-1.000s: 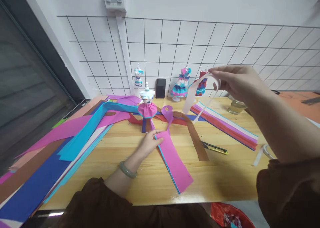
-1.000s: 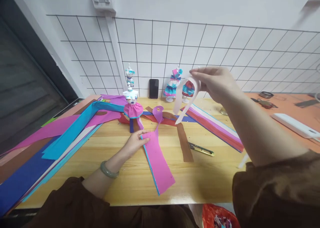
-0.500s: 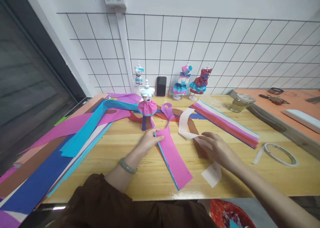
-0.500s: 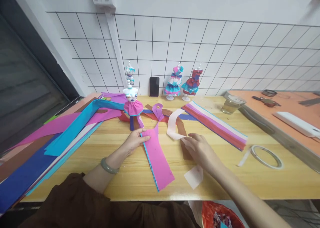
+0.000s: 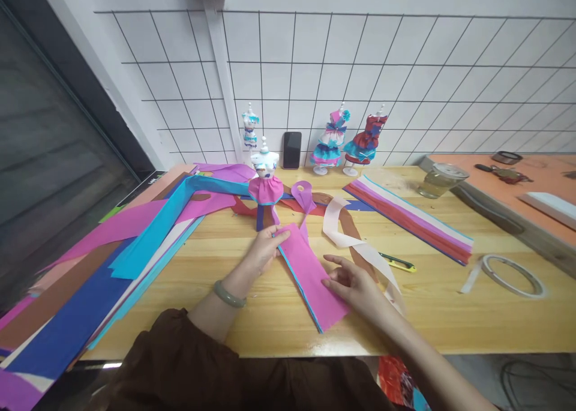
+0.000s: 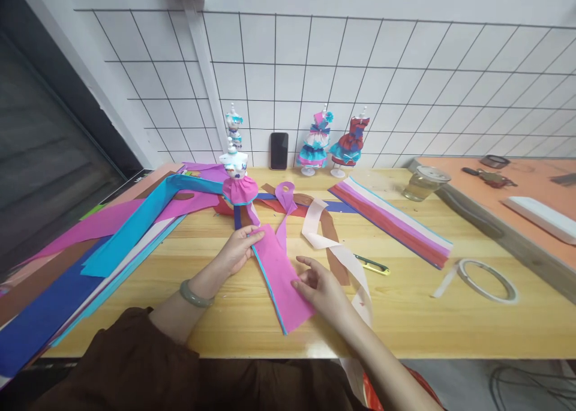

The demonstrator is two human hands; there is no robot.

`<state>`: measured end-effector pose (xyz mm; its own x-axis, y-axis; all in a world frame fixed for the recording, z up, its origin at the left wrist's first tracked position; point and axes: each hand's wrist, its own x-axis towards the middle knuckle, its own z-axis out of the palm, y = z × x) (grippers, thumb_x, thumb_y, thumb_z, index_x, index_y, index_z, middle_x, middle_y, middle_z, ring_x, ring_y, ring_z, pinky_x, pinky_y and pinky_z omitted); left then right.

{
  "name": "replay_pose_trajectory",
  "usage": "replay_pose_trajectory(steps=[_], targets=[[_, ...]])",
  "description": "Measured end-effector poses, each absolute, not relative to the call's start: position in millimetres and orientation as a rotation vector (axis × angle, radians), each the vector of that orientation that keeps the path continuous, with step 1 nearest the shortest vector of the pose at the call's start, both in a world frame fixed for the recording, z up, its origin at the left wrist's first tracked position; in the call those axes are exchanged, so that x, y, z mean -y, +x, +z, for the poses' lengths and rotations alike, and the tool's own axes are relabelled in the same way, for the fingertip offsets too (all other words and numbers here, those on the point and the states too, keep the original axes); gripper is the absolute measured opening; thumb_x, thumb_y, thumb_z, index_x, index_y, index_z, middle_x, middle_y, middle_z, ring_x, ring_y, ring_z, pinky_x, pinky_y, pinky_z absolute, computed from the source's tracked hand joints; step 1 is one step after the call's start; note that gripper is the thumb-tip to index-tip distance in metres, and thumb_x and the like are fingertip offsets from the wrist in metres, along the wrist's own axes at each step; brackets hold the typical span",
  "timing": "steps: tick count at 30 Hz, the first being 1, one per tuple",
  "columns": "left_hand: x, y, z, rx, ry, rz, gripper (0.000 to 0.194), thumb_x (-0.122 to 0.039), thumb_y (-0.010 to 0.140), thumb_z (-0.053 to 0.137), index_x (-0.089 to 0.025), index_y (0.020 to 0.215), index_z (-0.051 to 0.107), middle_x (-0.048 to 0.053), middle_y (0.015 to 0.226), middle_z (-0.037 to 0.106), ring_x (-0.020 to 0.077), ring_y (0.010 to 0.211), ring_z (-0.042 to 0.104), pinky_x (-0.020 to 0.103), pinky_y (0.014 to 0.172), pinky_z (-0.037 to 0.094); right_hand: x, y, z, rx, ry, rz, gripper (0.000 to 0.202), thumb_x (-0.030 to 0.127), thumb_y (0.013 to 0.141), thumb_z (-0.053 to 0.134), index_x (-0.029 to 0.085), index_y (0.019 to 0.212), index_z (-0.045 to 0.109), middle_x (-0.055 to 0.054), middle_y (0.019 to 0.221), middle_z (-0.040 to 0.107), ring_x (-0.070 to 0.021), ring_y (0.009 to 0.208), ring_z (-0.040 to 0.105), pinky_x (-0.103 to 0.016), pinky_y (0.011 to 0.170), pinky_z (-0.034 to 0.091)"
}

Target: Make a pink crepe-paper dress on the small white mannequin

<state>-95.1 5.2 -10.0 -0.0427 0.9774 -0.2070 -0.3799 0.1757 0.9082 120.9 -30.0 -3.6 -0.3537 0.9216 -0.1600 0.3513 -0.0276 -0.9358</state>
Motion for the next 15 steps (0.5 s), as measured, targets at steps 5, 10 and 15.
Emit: replay_pose_trajectory(steps=[5, 10, 15], targets=[[-9.6, -97.7, -20.9, -1.174, 0.81, 1.299, 0.031, -0.032, 0.062, 0.077, -0.014, 0.083, 0.062, 0.001, 0.072, 0.066, 0.0104, 0.059, 0.059, 0.021, 0.055, 0.046, 46.7, 132.4, -8.4, 1.879, -1.432, 1.209, 0.052, 0.041, 0.078, 0.055, 0.015, 0.122, 0.05, -0.001, 0.069, 0.061, -0.0193, 0.064, 0.061, -0.031, 0.057, 0.048], [-14.1, -99.2, -28.5, -1.227, 0.949, 1.319, 0.024, -0.023, 0.063, 0.074, -0.014, 0.08, 0.06, 0.002, 0.073, 0.066, 0.0099, 0.062, 0.059, 0.02, 0.059, 0.045, 55.7, 139.9, -16.6, 2.065, -1.545, 0.838, 0.044, 0.042, 0.085, 0.045, 0.02, 0.123, 0.052, -0.005, 0.079, 0.07, -0.0244, 0.074, 0.067, -0.035, 0.064, 0.05], [-17.5, -100.3, -34.2, -1.288, 1.124, 1.329, 0.025, -0.013, 0.065, 0.068, -0.013, 0.089, 0.061, 0.002, 0.074, 0.065, 0.0111, 0.069, 0.06, 0.022, 0.065, 0.045, 54.4, 149.4, -20.6, 2.169, -1.607, 0.48, 0.035, 0.039, 0.088, 0.043, 0.025, 0.117, 0.057, -0.006, 0.086, 0.072, -0.0282, 0.082, 0.067, -0.038, 0.065, 0.049]])
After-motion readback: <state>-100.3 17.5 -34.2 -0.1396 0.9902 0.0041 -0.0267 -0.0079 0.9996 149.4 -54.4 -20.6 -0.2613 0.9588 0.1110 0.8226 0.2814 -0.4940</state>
